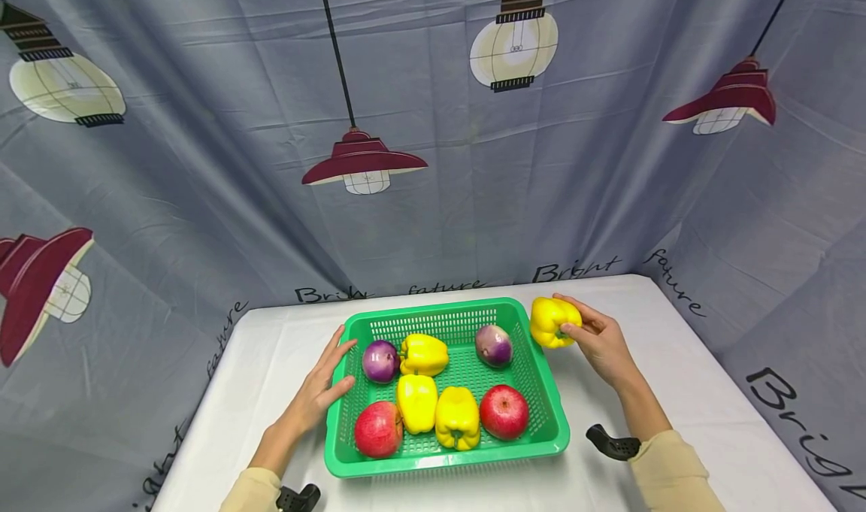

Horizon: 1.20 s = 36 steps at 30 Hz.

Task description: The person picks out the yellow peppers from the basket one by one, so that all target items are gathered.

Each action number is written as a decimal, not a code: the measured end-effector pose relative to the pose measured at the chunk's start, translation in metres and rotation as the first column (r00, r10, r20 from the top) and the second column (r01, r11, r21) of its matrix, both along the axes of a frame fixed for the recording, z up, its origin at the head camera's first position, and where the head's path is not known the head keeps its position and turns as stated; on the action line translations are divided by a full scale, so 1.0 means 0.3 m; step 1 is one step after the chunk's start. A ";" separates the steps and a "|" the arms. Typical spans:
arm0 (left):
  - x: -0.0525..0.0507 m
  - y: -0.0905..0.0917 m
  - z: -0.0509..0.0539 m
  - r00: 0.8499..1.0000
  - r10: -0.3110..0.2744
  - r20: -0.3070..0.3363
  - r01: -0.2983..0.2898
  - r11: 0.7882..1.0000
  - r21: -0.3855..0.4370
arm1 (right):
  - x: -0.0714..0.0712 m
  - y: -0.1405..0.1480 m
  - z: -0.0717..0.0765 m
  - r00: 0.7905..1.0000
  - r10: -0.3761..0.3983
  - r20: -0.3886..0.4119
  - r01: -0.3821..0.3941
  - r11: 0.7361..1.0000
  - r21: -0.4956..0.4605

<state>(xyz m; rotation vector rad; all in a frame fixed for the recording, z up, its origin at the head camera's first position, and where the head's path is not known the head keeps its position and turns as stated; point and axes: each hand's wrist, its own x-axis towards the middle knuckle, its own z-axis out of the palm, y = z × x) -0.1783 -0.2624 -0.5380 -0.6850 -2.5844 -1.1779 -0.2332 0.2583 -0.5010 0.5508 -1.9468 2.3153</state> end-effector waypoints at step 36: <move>0.001 0.001 -0.001 1.000 0.006 0.012 -0.006 1.000 0.003 | -0.005 0.103 -0.237 0.952 -0.172 0.253 0.075 0.933 0.352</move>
